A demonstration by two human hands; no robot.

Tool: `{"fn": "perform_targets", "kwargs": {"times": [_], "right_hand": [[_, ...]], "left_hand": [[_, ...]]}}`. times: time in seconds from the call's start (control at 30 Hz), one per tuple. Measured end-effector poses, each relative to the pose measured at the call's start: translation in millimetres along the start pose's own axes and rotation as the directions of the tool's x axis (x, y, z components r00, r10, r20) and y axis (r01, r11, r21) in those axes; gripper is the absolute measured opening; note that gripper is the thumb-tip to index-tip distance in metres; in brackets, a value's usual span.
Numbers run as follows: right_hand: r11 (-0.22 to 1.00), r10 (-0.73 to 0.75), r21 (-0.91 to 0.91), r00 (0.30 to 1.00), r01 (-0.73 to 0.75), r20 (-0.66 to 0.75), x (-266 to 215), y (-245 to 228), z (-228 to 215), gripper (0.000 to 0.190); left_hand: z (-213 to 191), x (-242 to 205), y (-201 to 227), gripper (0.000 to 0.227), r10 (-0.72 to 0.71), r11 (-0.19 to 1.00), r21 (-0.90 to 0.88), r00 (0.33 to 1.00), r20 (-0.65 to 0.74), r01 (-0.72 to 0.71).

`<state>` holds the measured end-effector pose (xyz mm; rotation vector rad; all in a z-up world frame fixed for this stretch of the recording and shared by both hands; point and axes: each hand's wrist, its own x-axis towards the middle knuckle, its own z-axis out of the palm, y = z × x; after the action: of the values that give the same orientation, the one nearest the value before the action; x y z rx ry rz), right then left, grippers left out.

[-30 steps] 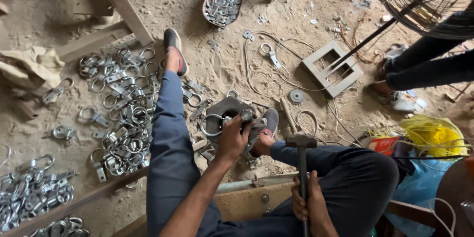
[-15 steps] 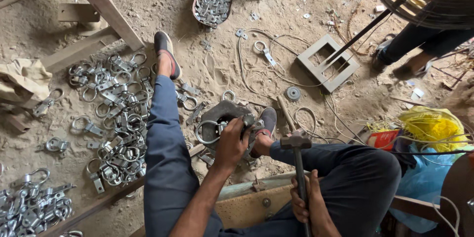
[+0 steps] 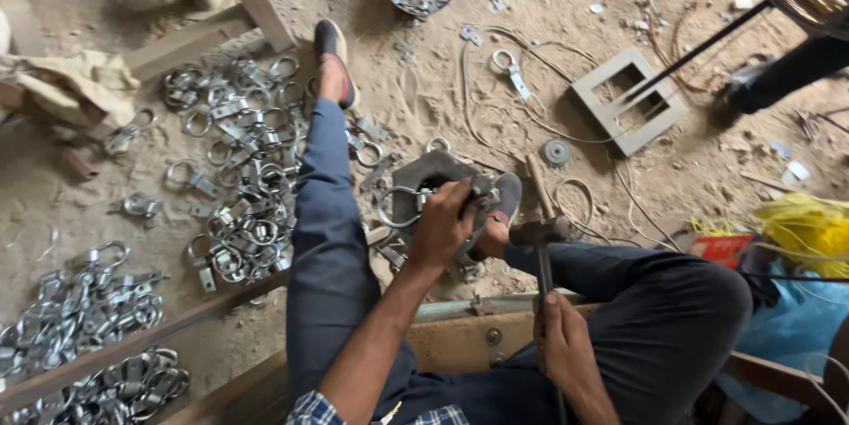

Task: The person sits on the ground and uses a hammer to strike a metal shackle held on an anvil. They repeatedly reposition the shackle and strike it to shape or secure it, with many similar metal parts scattered on the floor nearby.

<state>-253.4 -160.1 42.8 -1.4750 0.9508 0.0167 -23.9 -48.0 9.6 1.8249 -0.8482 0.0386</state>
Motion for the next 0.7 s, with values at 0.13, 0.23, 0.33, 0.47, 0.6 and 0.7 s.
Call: {"fn": "perform_targets", "kwargs": {"times": [0.13,0.23,0.33,0.47,0.6,0.7], "right_hand": [[0.842,-0.407,-0.415,0.911,0.344,-0.07,-6.6,-57.9,-7.6,0.039],[0.414,-0.811,-0.803,0.574,0.428,-0.112,-15.9,-109.5,-29.5,0.03],[0.527,-0.217,0.76,0.925,0.38,-0.312,-22.8,-131.5,-48.0,0.023],[0.141,-0.852,-0.759,0.469,0.636,0.235,6.2,-96.6,-11.8,0.043],[0.561,-0.542,-0.663,0.826,0.496,0.159,-4.8,-89.3,4.3,0.034],[0.906,-0.277,-0.294,0.952,0.303,0.129,-26.0,-78.8,12.9,0.038]], "left_hand": [[2.9,0.4,-1.1,0.028,-0.055,0.998,-0.027,0.998,0.041,0.056],[7.9,-2.4,-5.3,0.029,-0.074,0.997,-0.005,0.996,0.044,0.074],[10.6,-0.9,-9.8,0.025,-0.102,0.995,0.005,0.993,0.065,0.102],[11.9,-1.9,-11.4,0.03,-0.085,0.995,-0.048,0.995,0.053,0.087],[12.8,-16.6,-16.9,0.034,0.067,0.997,0.036,0.998,0.011,-0.067],[24.0,-9.7,-20.9,0.043,0.055,0.998,0.011,0.995,-0.088,-0.054]]}}
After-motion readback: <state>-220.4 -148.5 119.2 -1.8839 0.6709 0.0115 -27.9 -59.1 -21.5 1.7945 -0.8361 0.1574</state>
